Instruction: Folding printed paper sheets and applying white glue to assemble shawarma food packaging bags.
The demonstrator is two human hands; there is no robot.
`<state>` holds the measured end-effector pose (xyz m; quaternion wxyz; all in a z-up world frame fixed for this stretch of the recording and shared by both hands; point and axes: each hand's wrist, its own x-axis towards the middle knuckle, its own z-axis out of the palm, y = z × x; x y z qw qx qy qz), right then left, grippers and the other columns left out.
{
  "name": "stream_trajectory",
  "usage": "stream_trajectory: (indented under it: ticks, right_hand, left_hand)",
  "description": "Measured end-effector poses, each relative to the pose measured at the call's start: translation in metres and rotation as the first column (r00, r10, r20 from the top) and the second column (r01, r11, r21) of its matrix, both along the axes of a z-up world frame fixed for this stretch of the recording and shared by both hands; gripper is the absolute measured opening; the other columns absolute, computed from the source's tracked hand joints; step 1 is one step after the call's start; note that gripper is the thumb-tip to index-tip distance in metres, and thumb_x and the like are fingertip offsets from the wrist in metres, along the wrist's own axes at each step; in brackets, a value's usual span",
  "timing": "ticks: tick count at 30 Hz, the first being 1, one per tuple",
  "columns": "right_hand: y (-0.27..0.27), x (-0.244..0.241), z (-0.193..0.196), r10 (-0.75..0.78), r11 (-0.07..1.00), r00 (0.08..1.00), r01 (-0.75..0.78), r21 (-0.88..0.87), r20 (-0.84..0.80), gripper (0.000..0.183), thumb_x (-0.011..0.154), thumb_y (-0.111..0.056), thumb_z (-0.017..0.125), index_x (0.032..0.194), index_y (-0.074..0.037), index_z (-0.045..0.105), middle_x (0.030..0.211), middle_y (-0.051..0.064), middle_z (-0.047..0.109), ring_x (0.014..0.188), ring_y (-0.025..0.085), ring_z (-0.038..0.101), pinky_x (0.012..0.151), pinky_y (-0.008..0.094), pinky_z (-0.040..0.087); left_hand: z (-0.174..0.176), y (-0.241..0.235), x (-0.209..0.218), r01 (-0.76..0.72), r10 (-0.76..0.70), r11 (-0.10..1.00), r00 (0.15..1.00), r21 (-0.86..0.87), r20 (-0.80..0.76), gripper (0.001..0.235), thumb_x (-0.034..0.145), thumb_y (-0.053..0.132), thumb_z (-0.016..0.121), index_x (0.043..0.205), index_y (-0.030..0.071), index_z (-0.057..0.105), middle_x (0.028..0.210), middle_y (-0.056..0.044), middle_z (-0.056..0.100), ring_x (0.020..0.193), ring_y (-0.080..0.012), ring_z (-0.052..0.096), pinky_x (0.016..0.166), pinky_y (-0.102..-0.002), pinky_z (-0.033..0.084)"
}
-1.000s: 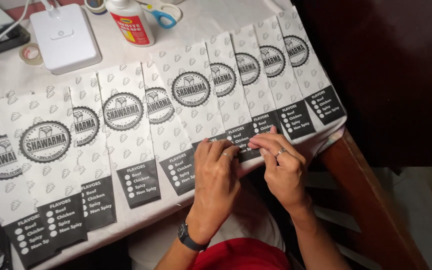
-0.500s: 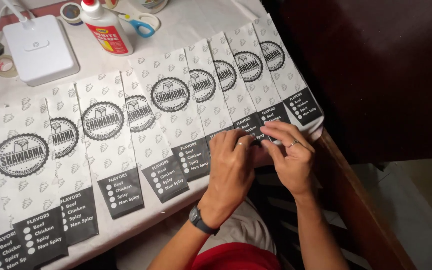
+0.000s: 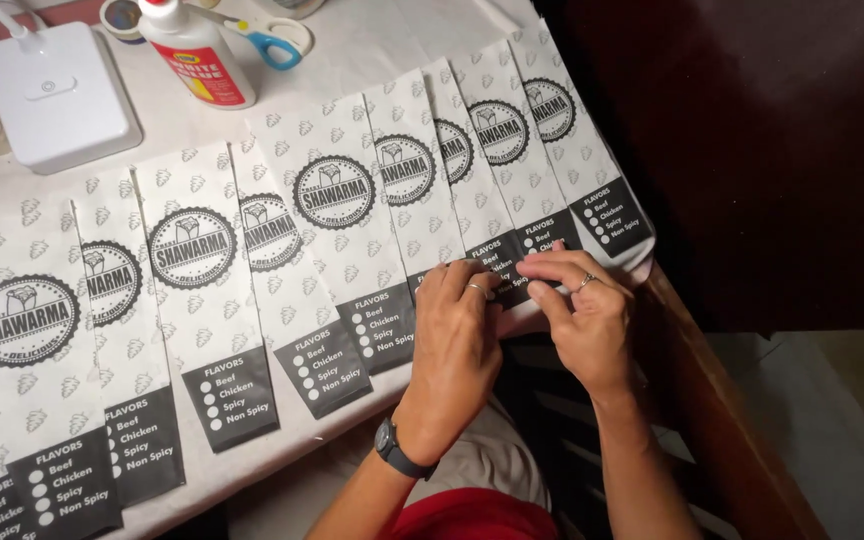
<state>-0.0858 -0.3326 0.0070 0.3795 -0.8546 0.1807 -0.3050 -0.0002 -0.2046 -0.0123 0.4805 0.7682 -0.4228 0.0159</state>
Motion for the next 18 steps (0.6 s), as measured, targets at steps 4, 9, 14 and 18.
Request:
stream_trajectory:
  ticks: [4, 9, 14, 18]
  right_hand:
    - [0.004, -0.001, 0.010, -0.016, 0.998, 1.000, 0.016, -0.060, -0.012, 0.022, 0.093, 0.009, 0.065, 0.104, -0.004, 0.079, 0.101, 0.010, 0.074, 0.102, 0.027, 0.074, 0.112, 0.044, 0.049]
    - [0.017, 0.000, 0.002, -0.072, 0.981, 0.997, 0.074, -0.179, 0.020, 0.027, 0.084, -0.001, 0.081, 0.110, -0.007, 0.077, 0.109, 0.009, 0.073, 0.104, 0.026, 0.072, 0.114, 0.043, 0.047]
    - [0.014, 0.003, -0.001, -0.057, 0.989, 0.996, 0.067, -0.134, 0.074, 0.016, 0.092, 0.005, 0.072, 0.103, -0.004, 0.078, 0.100, 0.010, 0.074, 0.097, 0.026, 0.073, 0.113, 0.043, 0.049]
    - [0.013, 0.005, 0.007, -0.049, 0.990, 0.995, 0.061, -0.131, 0.093, 0.023, 0.094, 0.013, 0.063, 0.100, -0.003, 0.079, 0.097, 0.013, 0.075, 0.095, 0.029, 0.074, 0.110, 0.045, 0.051]
  left_hand:
    - [-0.001, -0.001, -0.001, -0.012, 0.012, 1.000, 1.000, 0.007, -0.002, 0.027, 0.075, -0.001, 0.077, 0.099, 0.003, 0.066, 0.096, -0.011, 0.060, 0.091, -0.0368, 0.059, 0.098, -0.047, 0.045]
    - [-0.009, -0.004, -0.001, -0.048, 0.048, 0.999, 0.998, 0.001, 0.037, 0.027, 0.075, 0.001, 0.077, 0.100, 0.004, 0.068, 0.099, -0.011, 0.062, 0.092, -0.0344, 0.060, 0.105, -0.047, 0.043]
    - [-0.012, -0.004, -0.001, -0.040, 0.041, 0.999, 0.998, -0.005, 0.039, 0.029, 0.072, -0.001, 0.078, 0.100, 0.003, 0.068, 0.098, -0.011, 0.062, 0.092, -0.0353, 0.061, 0.107, -0.050, 0.042]
    - [-0.013, -0.005, -0.003, -0.048, 0.050, 0.999, 0.995, -0.025, 0.086, 0.029, 0.073, -0.003, 0.077, 0.100, 0.002, 0.068, 0.097, -0.012, 0.062, 0.091, -0.0351, 0.062, 0.107, -0.051, 0.043]
